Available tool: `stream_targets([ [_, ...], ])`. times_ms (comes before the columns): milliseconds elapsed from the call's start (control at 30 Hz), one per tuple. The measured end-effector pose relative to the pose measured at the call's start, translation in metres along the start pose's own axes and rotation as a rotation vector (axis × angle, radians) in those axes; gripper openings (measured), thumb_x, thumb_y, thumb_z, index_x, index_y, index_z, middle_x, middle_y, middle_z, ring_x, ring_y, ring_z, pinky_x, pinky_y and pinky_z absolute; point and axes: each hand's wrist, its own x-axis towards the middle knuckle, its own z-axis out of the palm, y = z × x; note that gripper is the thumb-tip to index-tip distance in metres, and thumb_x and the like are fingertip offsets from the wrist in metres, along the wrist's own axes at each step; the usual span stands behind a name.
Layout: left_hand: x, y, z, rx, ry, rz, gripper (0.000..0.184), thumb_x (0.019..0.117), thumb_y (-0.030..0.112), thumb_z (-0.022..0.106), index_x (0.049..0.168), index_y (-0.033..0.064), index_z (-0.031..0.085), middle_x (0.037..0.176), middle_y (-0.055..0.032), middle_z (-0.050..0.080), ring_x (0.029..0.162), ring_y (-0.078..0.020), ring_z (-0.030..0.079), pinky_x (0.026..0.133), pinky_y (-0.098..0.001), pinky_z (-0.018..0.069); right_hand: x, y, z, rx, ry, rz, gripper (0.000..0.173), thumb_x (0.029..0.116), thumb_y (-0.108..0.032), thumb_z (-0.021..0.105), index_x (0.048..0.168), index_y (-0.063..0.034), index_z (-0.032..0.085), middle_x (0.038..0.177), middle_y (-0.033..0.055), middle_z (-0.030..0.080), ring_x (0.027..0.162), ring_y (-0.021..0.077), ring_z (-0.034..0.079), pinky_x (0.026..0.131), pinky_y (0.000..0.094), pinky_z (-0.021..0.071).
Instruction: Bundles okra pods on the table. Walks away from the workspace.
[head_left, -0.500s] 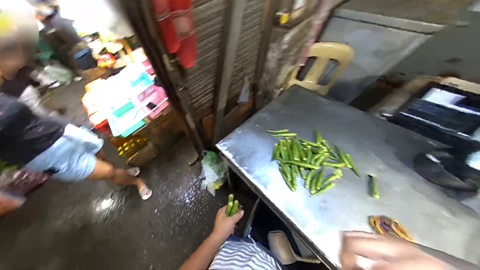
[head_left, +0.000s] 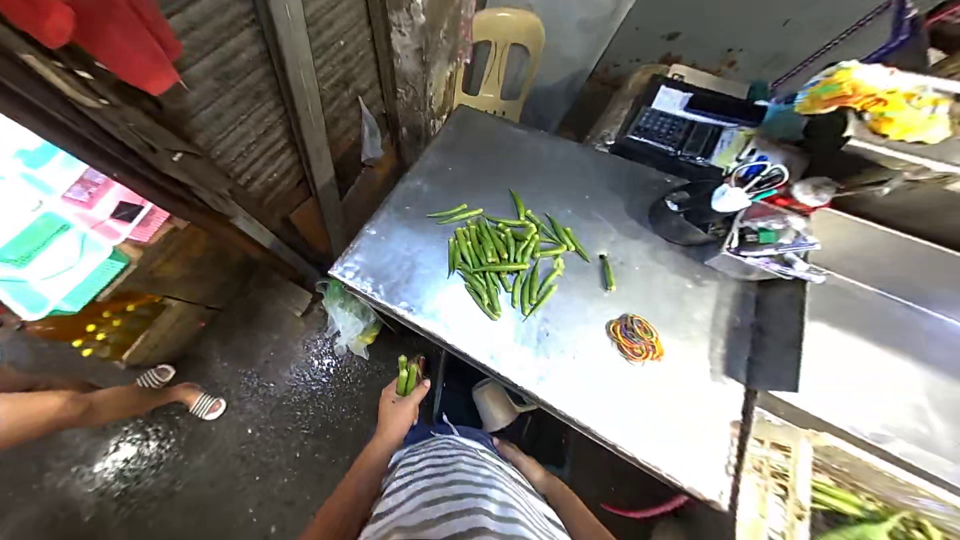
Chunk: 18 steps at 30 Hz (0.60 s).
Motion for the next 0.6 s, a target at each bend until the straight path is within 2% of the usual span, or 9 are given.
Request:
stream_targets([
  [33, 0.001, -0.001, 0.002, 0.017, -0.010, -0.017, 0.027, 0.0917, 0.024, 0.078, 0.098, 0.0025, 0.063, 0.056, -0.0030, 0.051, 0.042, -0.0133, 0.047, 0.043, -0.0297, 0.0451, -0.003, 0.001, 0.004, 0.144, -0.029, 0.067, 0.063, 0.1043, -0.053, 0.050, 0.150, -0.0097, 0.048, 0.139, 0.0141, 0.063, 0.127, 0.0239, 0.062, 0.108, 0.0461, 0.0509],
  [100, 0.004, 0.001, 0.008, 0.045, -0.033, -0.034, 0.028, 0.0914, 0.024, 0.079, 0.099, 0.0022, 0.063, 0.056, -0.0034, 0.052, 0.042, -0.0134, 0.047, 0.043, -0.0295, 0.0449, 0.000, -0.008, 0.003, 0.191, -0.056, 0.170, 0.058, 0.1032, -0.052, 0.053, 0.145, -0.0115, 0.053, 0.129, 0.0142, 0.067, 0.118, 0.0255, 0.066, 0.100, 0.0482, 0.0546],
  [167, 0.005, 0.003, 0.015, 0.055, -0.067, -0.027, 0.028, 0.0915, 0.023, 0.078, 0.101, 0.0022, 0.063, 0.057, -0.0032, 0.052, 0.042, -0.0131, 0.047, 0.043, -0.0293, 0.0445, 0.005, -0.022, 0.003, 0.044, -0.063, 0.227, 0.051, 0.1050, -0.047, 0.053, 0.139, -0.0091, 0.057, 0.122, 0.0147, 0.069, 0.111, 0.0257, 0.067, 0.094, 0.0482, 0.0554],
  [267, 0.004, 0.001, 0.025, 0.062, -0.102, -0.012, 0.028, 0.0911, 0.022, 0.079, 0.104, 0.0024, 0.063, 0.058, -0.0035, 0.052, 0.042, -0.0132, 0.047, 0.043, -0.0294, 0.0447, 0.017, -0.034, 0.006, -0.250, 0.003, 0.308, 0.045, 0.1039, -0.036, 0.057, 0.132, 0.0000, 0.062, 0.124, 0.0213, 0.065, 0.114, 0.0315, 0.063, 0.098, 0.0535, 0.0499],
  [333, 0.002, -0.002, 0.027, 0.055, -0.111, -0.005, 0.027, 0.0905, 0.022, 0.079, 0.101, 0.0026, 0.064, 0.057, -0.0034, 0.053, 0.042, -0.0131, 0.047, 0.042, -0.0294, 0.0447, 0.024, -0.033, 0.005, -0.356, -0.012, 0.318, 0.044, 0.1026, -0.034, 0.058, 0.130, 0.0005, 0.062, 0.124, 0.0219, 0.065, 0.114, 0.0323, 0.063, 0.098, 0.0547, 0.0497],
  [433, -0.001, -0.007, 0.023, 0.031, -0.106, 0.010, 0.025, 0.0905, 0.022, 0.079, 0.098, 0.0031, 0.063, 0.057, -0.0029, 0.053, 0.041, -0.0125, 0.047, 0.042, -0.0286, 0.0441, 0.032, -0.028, 0.000, -0.582, -0.033, 0.273, 0.051, 0.1016, -0.040, 0.058, 0.136, -0.0032, 0.061, 0.133, 0.0225, 0.063, 0.125, 0.0352, 0.059, 0.105, 0.0585, 0.0455],
  [500, -0.002, -0.006, 0.020, 0.006, -0.096, 0.016, 0.024, 0.0907, 0.021, 0.078, 0.096, 0.0036, 0.063, 0.056, -0.0021, 0.051, 0.041, -0.0122, 0.046, 0.041, -0.0284, 0.0441, 0.028, -0.040, -0.001, -0.808, -0.037, 0.182, 0.055, 0.0995, -0.047, 0.058, 0.135, -0.0054, 0.063, 0.136, 0.0222, 0.063, 0.131, 0.0379, 0.057, 0.111, 0.0620, 0.0421],
  [533, -0.003, -0.005, 0.018, -0.006, -0.095, 0.016, 0.023, 0.0911, 0.021, 0.078, 0.093, 0.0040, 0.063, 0.055, -0.0018, 0.051, 0.041, -0.0119, 0.046, 0.041, -0.0281, 0.0441, 0.016, -0.057, 0.001, -0.870, -0.062, 0.118, 0.055, 0.1002, -0.048, 0.057, 0.134, -0.0053, 0.064, 0.134, 0.0224, 0.064, 0.130, 0.0384, 0.058, 0.110, 0.0622, 0.0420],
  [600, -0.005, -0.002, 0.015, -0.014, -0.108, 0.027, 0.022, 0.0907, 0.020, 0.078, 0.093, 0.0049, 0.063, 0.055, -0.0012, 0.051, 0.041, -0.0114, 0.046, 0.041, -0.0274, 0.0440, -0.006, -0.091, 0.006, -0.837, -0.115, -0.060, 0.050, 0.1030, -0.047, 0.054, 0.125, -0.0039, 0.066, 0.122, 0.0218, 0.068, 0.118, 0.0359, 0.063, 0.105, 0.0592, 0.0462],
])
